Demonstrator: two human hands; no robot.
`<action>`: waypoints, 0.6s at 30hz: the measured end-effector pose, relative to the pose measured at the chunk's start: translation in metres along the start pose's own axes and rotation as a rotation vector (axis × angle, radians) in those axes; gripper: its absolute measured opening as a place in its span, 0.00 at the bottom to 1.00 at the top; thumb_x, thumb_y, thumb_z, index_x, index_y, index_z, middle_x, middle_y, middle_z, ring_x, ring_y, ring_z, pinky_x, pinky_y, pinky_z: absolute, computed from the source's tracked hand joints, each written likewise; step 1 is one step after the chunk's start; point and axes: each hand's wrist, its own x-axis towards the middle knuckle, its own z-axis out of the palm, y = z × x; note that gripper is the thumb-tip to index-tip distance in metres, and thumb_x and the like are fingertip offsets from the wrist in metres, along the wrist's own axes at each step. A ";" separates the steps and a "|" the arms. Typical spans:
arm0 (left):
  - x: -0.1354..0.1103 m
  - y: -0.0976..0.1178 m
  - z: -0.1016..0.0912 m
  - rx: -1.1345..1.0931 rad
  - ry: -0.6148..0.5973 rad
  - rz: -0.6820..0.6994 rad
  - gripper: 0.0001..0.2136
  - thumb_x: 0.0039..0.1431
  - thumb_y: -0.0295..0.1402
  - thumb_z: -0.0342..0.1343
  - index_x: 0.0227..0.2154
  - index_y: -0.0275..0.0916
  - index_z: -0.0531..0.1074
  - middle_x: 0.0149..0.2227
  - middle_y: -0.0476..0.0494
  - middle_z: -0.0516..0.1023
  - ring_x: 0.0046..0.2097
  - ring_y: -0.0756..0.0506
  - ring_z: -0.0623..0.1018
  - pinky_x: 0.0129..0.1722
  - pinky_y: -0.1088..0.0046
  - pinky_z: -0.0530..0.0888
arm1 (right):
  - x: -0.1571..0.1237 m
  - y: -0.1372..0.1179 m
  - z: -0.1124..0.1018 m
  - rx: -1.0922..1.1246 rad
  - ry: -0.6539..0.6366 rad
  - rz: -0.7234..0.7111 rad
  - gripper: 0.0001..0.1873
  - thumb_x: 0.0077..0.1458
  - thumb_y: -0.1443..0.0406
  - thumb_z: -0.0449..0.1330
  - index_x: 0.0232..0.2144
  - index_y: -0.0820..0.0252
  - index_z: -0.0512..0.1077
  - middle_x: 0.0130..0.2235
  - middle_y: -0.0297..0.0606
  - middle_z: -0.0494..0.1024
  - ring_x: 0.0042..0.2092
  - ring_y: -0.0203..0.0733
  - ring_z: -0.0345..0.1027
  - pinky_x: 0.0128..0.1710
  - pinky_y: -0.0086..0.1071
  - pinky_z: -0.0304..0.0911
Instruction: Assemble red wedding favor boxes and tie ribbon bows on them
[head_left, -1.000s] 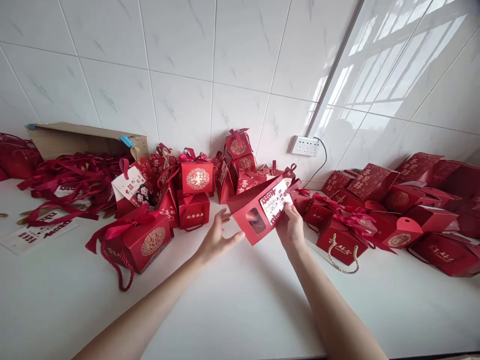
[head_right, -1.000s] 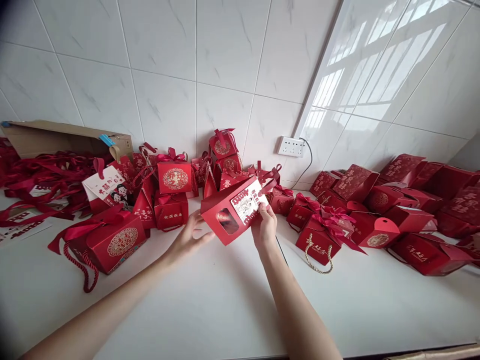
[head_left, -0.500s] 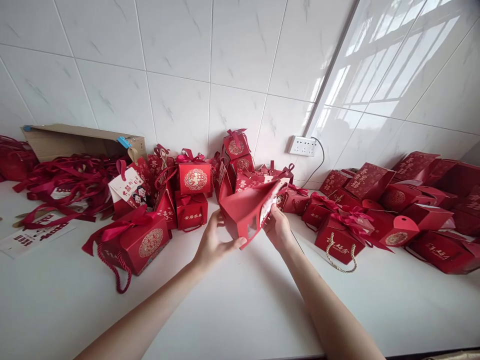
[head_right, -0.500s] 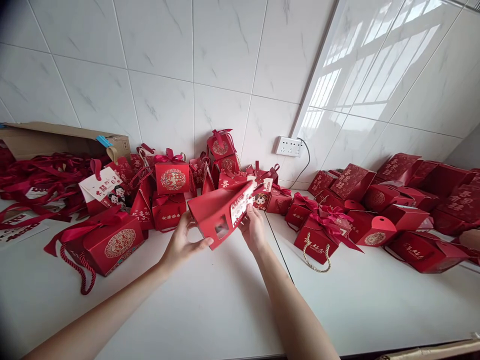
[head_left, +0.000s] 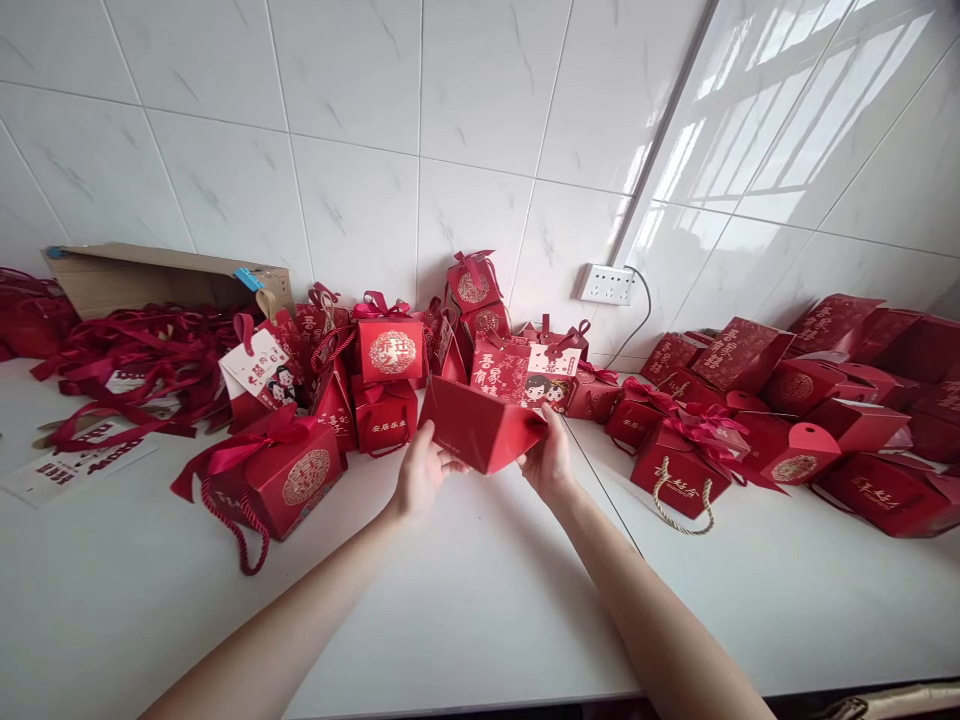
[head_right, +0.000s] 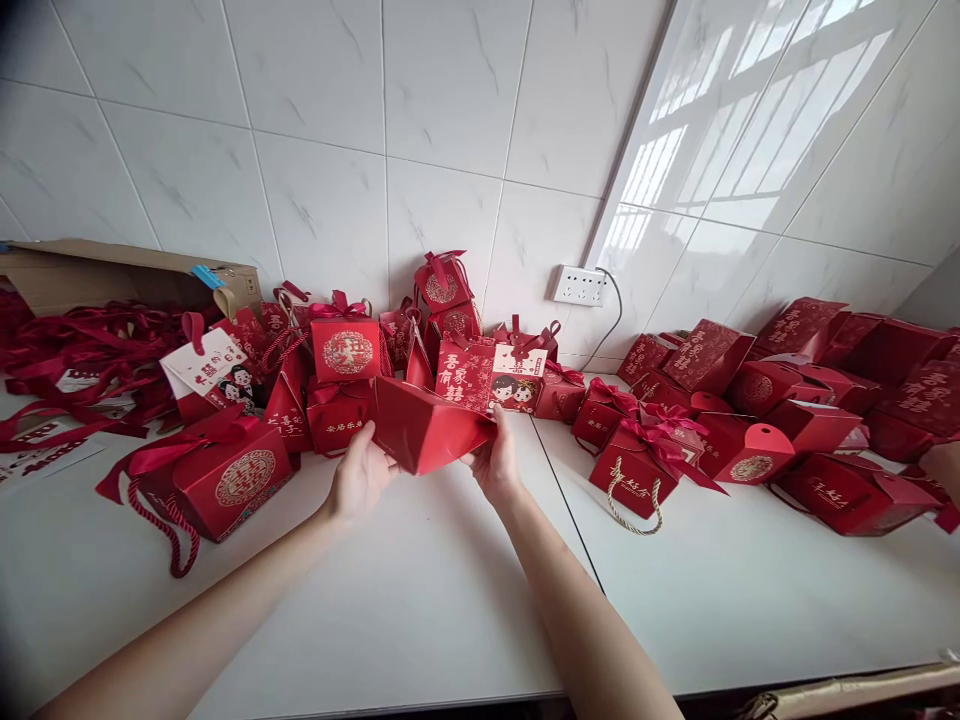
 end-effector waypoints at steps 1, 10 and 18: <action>0.002 0.000 0.000 -0.071 0.066 -0.099 0.15 0.57 0.46 0.48 0.36 0.39 0.69 0.36 0.42 0.78 0.36 0.43 0.77 0.32 0.69 0.71 | -0.003 -0.002 0.002 -0.001 0.009 -0.018 0.17 0.50 0.51 0.57 0.31 0.59 0.68 0.23 0.31 0.73 0.17 0.33 0.63 0.11 0.25 0.59; 0.008 0.003 -0.009 -0.101 0.093 -0.201 0.12 0.54 0.45 0.54 0.34 0.41 0.68 0.37 0.45 0.78 0.33 0.46 0.77 0.35 0.68 0.72 | 0.001 -0.002 0.001 0.064 0.118 0.079 0.12 0.55 0.55 0.55 0.33 0.58 0.67 0.24 0.29 0.75 0.18 0.31 0.65 0.15 0.22 0.64; 0.002 0.001 -0.005 0.153 -0.167 -0.094 0.18 0.43 0.41 0.65 0.35 0.40 0.67 0.36 0.46 0.80 0.37 0.41 0.81 0.41 0.63 0.73 | -0.016 -0.041 -0.018 -0.073 -0.011 0.106 0.14 0.57 0.57 0.51 0.35 0.61 0.70 0.26 0.34 0.78 0.26 0.37 0.71 0.20 0.27 0.67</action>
